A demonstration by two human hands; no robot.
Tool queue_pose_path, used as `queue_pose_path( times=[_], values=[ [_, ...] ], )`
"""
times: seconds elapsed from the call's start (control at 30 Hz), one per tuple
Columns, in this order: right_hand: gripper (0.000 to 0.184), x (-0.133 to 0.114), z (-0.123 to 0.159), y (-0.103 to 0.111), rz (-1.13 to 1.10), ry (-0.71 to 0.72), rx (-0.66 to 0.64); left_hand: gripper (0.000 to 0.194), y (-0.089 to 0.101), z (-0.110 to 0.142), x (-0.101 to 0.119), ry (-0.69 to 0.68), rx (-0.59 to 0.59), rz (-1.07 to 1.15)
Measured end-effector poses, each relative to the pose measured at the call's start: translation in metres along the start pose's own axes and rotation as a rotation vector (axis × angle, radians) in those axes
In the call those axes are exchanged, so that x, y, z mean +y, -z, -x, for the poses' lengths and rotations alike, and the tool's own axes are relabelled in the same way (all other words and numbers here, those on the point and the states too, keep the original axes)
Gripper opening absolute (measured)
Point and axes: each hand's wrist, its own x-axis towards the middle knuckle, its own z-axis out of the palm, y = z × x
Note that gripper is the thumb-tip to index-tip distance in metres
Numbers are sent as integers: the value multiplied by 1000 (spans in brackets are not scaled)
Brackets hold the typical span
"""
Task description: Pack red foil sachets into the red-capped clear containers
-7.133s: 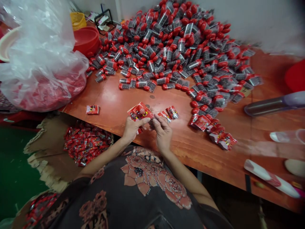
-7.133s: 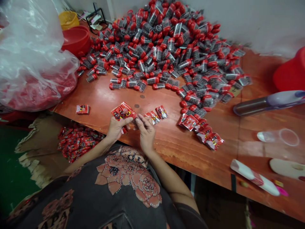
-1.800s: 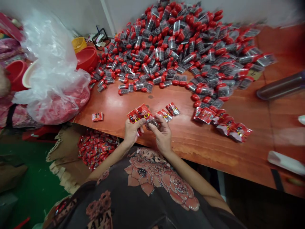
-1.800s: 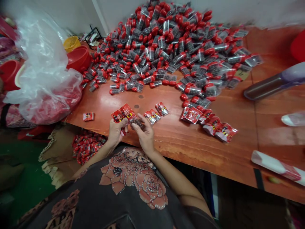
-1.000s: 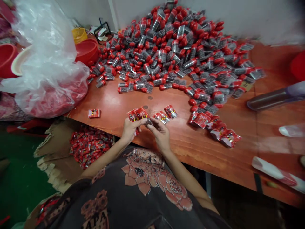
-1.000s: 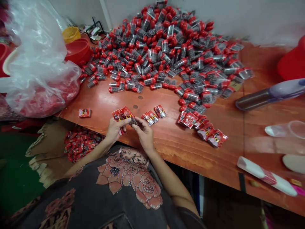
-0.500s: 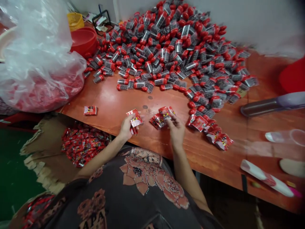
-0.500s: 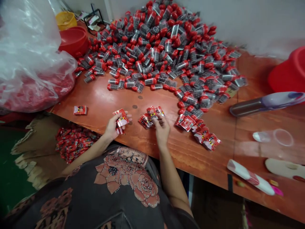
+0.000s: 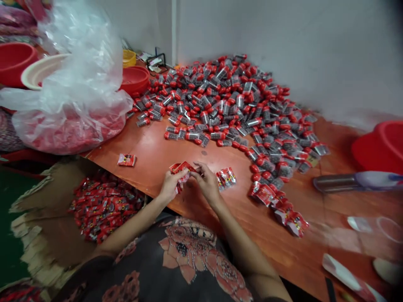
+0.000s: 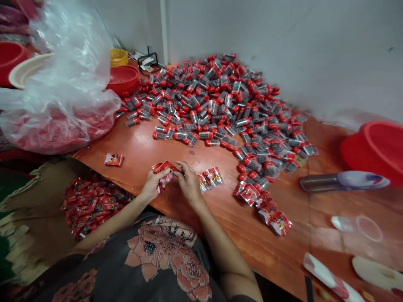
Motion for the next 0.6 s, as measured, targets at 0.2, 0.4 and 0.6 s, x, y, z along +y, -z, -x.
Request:
queue_pose_path(
  times=[0.2,0.4,0.6],
  values=[
    [45,-6,-34,0,184,87,-192,33,15,-15,11,-69,56,17],
    [40,1,-55,-18,-11,1,-204,33,21,-25,15,13,68,84],
    [40,6,-63,-24,-2,1,-273,31,28,-35,13,5,108,137]
  ],
)
